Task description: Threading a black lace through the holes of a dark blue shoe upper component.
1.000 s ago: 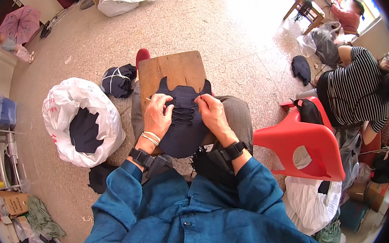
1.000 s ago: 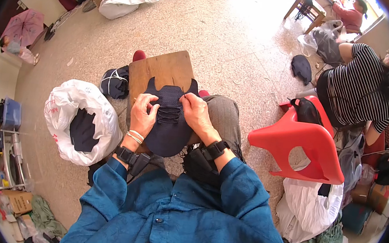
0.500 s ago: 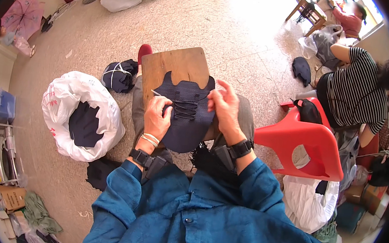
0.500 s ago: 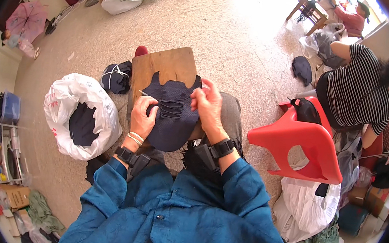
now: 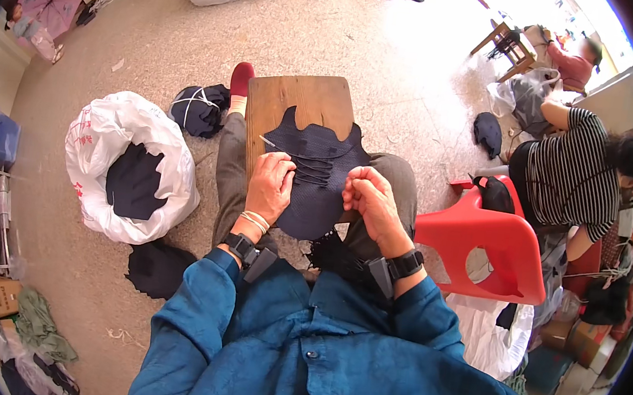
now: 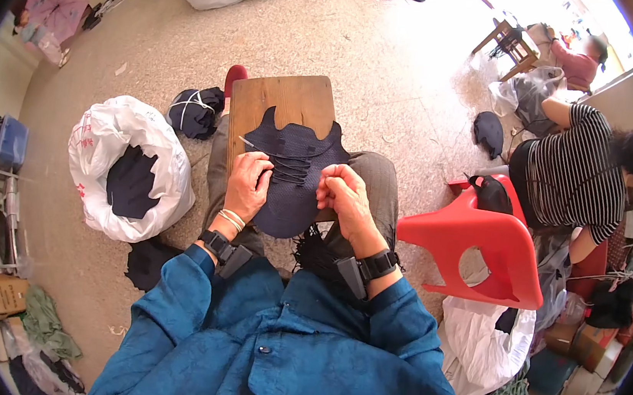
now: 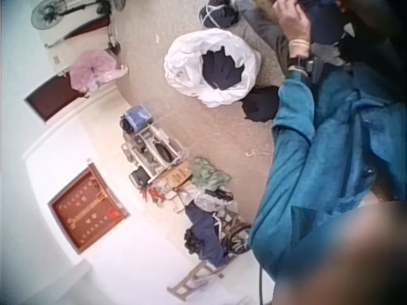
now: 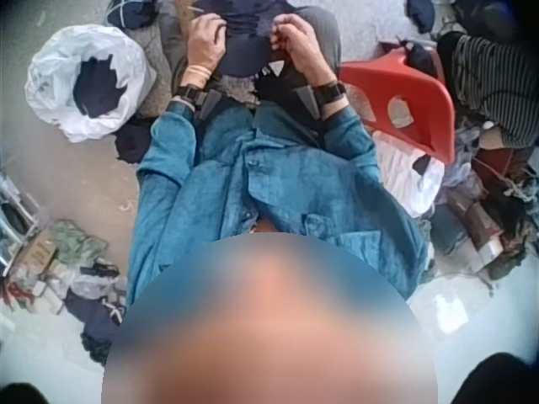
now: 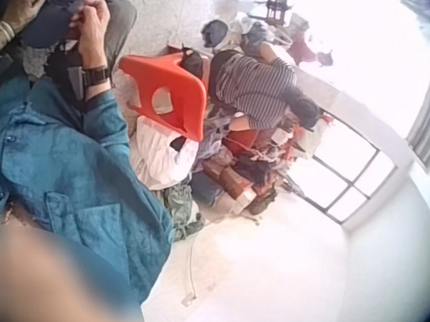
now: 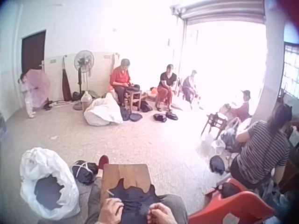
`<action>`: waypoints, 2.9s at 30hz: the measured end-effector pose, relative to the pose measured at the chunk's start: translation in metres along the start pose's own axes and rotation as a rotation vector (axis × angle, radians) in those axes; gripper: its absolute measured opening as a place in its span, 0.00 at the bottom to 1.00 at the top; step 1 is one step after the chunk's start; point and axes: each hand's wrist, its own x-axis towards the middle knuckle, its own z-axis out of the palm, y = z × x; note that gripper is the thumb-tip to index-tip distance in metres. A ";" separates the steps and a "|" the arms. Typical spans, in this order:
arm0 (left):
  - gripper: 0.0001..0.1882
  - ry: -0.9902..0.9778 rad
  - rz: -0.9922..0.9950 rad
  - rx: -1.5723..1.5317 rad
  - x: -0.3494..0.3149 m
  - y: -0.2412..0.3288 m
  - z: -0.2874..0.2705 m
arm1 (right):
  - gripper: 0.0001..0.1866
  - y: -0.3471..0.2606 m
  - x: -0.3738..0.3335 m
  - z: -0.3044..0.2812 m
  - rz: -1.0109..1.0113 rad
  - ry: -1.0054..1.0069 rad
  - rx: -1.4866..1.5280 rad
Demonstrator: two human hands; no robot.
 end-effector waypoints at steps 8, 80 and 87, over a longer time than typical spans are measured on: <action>0.06 -0.010 -0.007 0.007 0.001 0.001 0.002 | 0.09 0.022 0.008 0.003 -0.183 0.061 -0.651; 0.17 -0.025 -0.047 0.125 0.002 0.001 0.004 | 0.03 0.010 0.035 0.003 -0.639 0.003 -0.994; 0.15 -0.037 -0.056 0.077 0.003 0.003 0.002 | 0.04 0.023 0.027 0.005 -0.696 0.072 -1.088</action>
